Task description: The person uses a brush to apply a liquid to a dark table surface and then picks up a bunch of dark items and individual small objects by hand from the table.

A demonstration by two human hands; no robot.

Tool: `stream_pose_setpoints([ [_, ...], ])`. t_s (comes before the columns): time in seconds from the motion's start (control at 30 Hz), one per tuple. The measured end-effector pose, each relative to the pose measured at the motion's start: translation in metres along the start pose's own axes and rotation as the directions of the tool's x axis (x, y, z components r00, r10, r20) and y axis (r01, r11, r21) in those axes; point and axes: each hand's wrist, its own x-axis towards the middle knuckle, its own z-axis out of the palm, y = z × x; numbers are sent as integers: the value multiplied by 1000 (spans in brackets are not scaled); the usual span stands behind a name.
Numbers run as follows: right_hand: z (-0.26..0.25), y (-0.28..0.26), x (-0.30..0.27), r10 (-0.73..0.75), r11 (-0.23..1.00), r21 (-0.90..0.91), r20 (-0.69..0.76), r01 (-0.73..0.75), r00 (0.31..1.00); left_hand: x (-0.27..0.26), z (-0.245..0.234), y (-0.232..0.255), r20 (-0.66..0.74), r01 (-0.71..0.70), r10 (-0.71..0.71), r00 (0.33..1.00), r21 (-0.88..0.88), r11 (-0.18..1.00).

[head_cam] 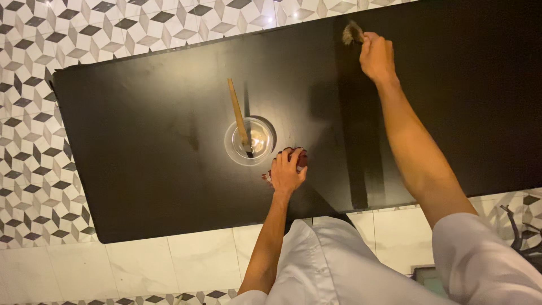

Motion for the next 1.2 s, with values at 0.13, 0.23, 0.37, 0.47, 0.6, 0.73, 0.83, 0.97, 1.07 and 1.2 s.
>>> stream_pose_setpoints([
  [0.13,4,4,11,-57,997,41,-34,59,998,0,1,0,14,14,-14,1000,-7,1000],
  [0.23,6,2,15,-52,997,51,-40,54,998,1,-1,1,6,21,-20,1000,-15,1000],
  [0.37,5,-4,19,-30,999,42,-34,32,999,1,-1,1,6,19,-19,1000,-16,1000],
  [0.47,5,-8,21,-41,998,48,-28,43,999,0,-1,1,16,23,-23,1000,-6,1000],
  [0.6,9,-12,20,-146,979,130,-87,156,986,-1,-1,2,-9,24,-25,1000,-33,999],
  [0.73,16,-13,19,-125,988,81,-37,128,991,0,-1,3,-27,17,-18,999,-22,1000],
  [0.83,21,-9,17,-182,983,14,-8,182,983,0,-2,2,-8,10,-10,1000,-18,1000],
  [0.97,19,-9,12,-207,976,-61,61,210,977,1,-1,2,-16,11,-11,1000,-20,1000],
  [1.07,12,-12,10,-211,972,-81,112,221,971,1,-1,2,-26,15,-16,1000,-31,999],
  [1.2,4,-16,7,-251,959,-95,147,266,957,0,1,1,-33,7,-7,999,-14,1000],
])
